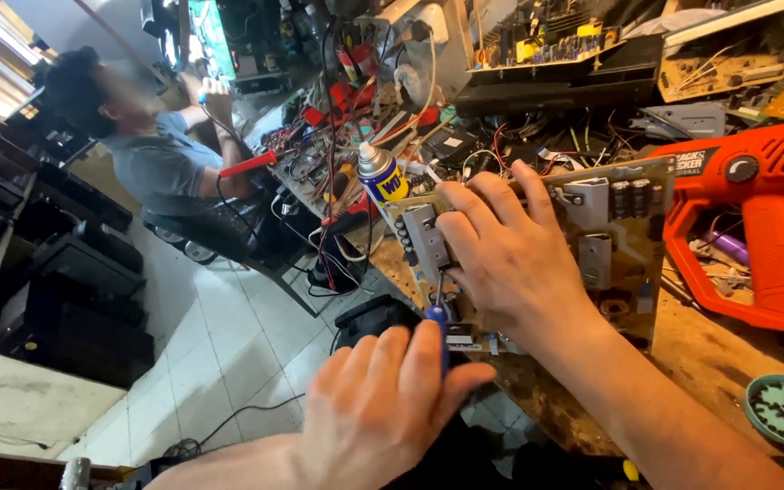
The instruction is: The person is reassembling an electronic device by using a screwdriver to secure components onto a circuit board at a repair bench.
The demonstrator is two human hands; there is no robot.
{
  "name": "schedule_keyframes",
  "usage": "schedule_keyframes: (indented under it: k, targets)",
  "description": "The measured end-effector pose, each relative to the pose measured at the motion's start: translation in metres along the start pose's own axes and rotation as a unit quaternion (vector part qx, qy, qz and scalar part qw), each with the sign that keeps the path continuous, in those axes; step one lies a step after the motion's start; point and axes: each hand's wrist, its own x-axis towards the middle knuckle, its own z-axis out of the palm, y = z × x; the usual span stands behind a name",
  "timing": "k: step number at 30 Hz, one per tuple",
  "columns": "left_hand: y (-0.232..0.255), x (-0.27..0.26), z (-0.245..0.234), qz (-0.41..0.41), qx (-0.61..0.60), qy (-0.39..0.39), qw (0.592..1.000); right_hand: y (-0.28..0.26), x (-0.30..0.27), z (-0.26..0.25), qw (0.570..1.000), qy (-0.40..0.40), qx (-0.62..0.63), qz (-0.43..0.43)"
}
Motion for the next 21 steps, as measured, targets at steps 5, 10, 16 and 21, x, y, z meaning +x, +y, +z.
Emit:
schedule_keyframes:
  k: [5, 10, 16, 21]
  targets:
    - [0.004, -0.009, 0.006, 0.032, -0.016, -0.033, 0.999, 0.000, 0.000, 0.002, 1.000, 0.024, 0.005, -0.004]
    - [0.006, -0.011, 0.011, -0.010, 0.079, -0.026, 0.996, 0.001, 0.001, 0.002, 1.000, 0.023, 0.012, -0.007]
    - [0.009, -0.004, 0.007, 0.036, 0.031, -0.075, 0.996, 0.000, 0.000, 0.007, 0.998, 0.059, 0.008, -0.006]
    - [0.012, 0.000, 0.006, 0.039, 0.053, -0.094, 0.993, -0.001, -0.001, 0.004, 0.999, 0.026, 0.022, -0.003]
